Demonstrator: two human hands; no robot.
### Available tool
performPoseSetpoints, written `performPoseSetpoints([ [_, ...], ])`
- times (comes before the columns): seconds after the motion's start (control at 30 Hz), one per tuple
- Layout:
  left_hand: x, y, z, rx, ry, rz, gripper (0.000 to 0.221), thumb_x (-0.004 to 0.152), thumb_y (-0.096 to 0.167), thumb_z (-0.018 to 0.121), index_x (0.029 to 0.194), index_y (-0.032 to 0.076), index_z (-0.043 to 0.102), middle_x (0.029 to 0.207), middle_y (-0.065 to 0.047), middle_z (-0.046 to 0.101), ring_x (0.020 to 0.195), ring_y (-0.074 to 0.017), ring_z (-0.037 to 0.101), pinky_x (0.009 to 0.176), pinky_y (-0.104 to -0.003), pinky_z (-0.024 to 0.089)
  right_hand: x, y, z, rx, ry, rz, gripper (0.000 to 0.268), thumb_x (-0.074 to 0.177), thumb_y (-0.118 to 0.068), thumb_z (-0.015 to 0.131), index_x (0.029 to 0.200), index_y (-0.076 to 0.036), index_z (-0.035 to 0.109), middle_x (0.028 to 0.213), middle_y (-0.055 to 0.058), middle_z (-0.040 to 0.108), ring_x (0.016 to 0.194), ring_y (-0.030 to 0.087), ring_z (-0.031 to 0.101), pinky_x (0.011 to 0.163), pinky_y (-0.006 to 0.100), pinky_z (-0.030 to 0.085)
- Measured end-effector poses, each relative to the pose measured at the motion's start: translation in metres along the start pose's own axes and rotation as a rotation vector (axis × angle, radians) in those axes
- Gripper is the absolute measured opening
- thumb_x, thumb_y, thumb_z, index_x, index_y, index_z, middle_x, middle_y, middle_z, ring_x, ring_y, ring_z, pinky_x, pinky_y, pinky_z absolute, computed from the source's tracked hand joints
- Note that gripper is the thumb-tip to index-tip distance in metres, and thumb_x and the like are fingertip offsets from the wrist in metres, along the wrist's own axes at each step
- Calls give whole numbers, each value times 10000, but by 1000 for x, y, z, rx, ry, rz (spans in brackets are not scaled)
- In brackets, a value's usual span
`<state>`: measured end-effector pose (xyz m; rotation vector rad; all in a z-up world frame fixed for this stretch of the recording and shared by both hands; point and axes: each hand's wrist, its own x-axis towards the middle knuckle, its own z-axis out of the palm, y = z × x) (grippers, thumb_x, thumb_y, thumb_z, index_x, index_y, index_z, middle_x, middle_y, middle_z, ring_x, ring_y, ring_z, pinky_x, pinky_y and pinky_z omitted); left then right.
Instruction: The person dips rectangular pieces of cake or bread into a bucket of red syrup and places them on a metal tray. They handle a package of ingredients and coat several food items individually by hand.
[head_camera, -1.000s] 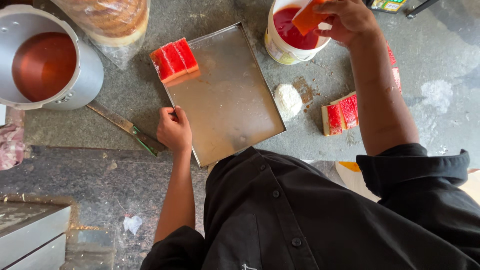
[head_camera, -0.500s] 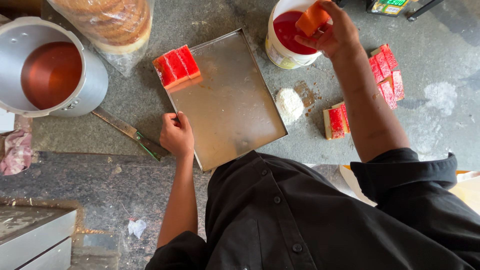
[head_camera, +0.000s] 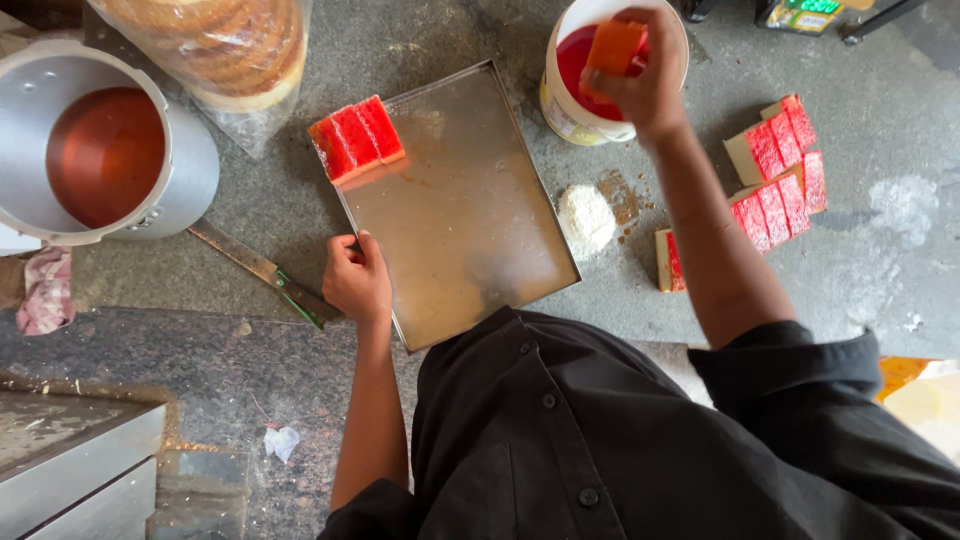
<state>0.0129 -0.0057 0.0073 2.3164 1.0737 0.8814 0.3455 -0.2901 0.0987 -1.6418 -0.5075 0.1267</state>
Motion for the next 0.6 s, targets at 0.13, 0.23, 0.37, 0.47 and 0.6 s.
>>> performPoseSetpoints([
  [0.13, 3, 1, 0, -5, -20, -25, 212, 971, 291, 724, 910, 109, 633, 603, -13, 611, 527, -262, 625, 521, -452, 448, -12, -19, 13, -517, 24, -347, 554, 828, 86, 867, 1273, -52, 568, 1206, 155, 709, 1144, 319, 731, 988, 443, 638],
  [0.23, 4, -1, 0, 12, -13, 5, 214, 977, 288, 725, 909, 108, 631, 620, -17, 617, 541, -264, 628, 529, -451, 449, -15, -24, 16, -522, 43, -215, 555, 813, 65, 846, 1278, -69, 573, 1225, 147, 729, 1171, 290, 735, 1005, 390, 643],
  [0.37, 4, 0, 0, -8, -11, 17, 209, 979, 285, 721, 915, 107, 633, 625, -19, 620, 543, -264, 631, 532, -448, 457, -13, -19, 13, -541, 54, -189, 566, 807, 55, 853, 1284, -65, 573, 1211, 145, 730, 1167, 297, 740, 993, 392, 646],
  [0.47, 4, 1, 0, -9, -15, -20, 211, 973, 289, 727, 909, 107, 642, 609, -19, 619, 538, -268, 631, 526, -450, 455, -7, -7, 11, -586, 37, -256, 599, 792, 42, 896, 1286, -56, 572, 1225, 156, 714, 1156, 321, 727, 994, 407, 640],
  [0.6, 2, -1, -2, -27, -5, 5, 208, 976, 283, 728, 917, 104, 642, 633, -20, 625, 557, -268, 636, 533, -449, 455, 7, 6, -1, -149, -52, 40, 576, 871, 15, 853, 1340, -64, 529, 1249, 139, 670, 1151, 311, 714, 949, 436, 616],
])
